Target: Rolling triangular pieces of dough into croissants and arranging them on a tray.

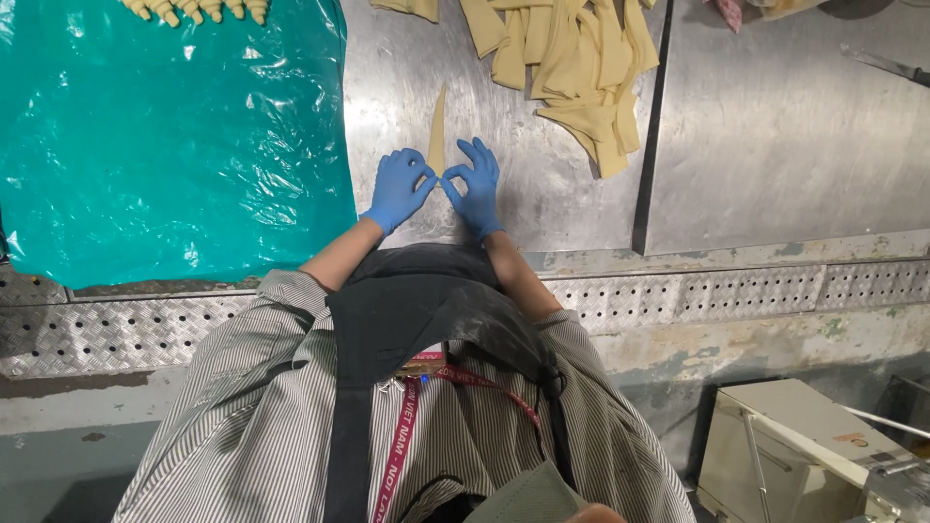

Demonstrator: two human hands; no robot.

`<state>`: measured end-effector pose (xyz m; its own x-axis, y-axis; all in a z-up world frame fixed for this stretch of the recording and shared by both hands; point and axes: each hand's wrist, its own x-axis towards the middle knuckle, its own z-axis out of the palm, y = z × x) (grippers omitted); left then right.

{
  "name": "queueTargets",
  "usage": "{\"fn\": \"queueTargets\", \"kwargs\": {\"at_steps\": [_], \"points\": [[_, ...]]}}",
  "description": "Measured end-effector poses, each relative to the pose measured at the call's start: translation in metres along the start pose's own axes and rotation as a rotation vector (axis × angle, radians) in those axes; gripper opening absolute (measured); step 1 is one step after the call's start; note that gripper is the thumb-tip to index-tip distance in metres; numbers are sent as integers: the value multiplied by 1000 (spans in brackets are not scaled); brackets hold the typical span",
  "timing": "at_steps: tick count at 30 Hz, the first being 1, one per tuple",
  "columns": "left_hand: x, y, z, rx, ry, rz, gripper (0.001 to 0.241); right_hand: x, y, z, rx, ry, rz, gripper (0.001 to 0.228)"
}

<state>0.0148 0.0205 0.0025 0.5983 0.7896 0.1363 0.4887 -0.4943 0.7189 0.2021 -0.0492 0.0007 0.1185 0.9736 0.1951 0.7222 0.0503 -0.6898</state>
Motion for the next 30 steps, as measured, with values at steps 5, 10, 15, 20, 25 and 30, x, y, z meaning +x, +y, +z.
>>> {"fn": "queueTargets", "kwargs": {"at_steps": [5,10,15,20,25,30], "points": [[4,-2,-1,-25,-15,-9,17,10,-3,-1,-15,15,-13,17],[13,-2,-6,-20,-29,-30,16,19,-9,-6,-12,6,-14,16],[7,-24,17,68,18,87,12,29,-11,-4,-25,22,-1,14],[5,-41,16,198,-73,455,23,28,7,3,68,93,61,8],[30,-24,-13,208,-26,519,26,15,13,-6,267,154,151,16],[49,-24,-7,165,-216,434,38,-5,45,10,366,192,223,17]]}}
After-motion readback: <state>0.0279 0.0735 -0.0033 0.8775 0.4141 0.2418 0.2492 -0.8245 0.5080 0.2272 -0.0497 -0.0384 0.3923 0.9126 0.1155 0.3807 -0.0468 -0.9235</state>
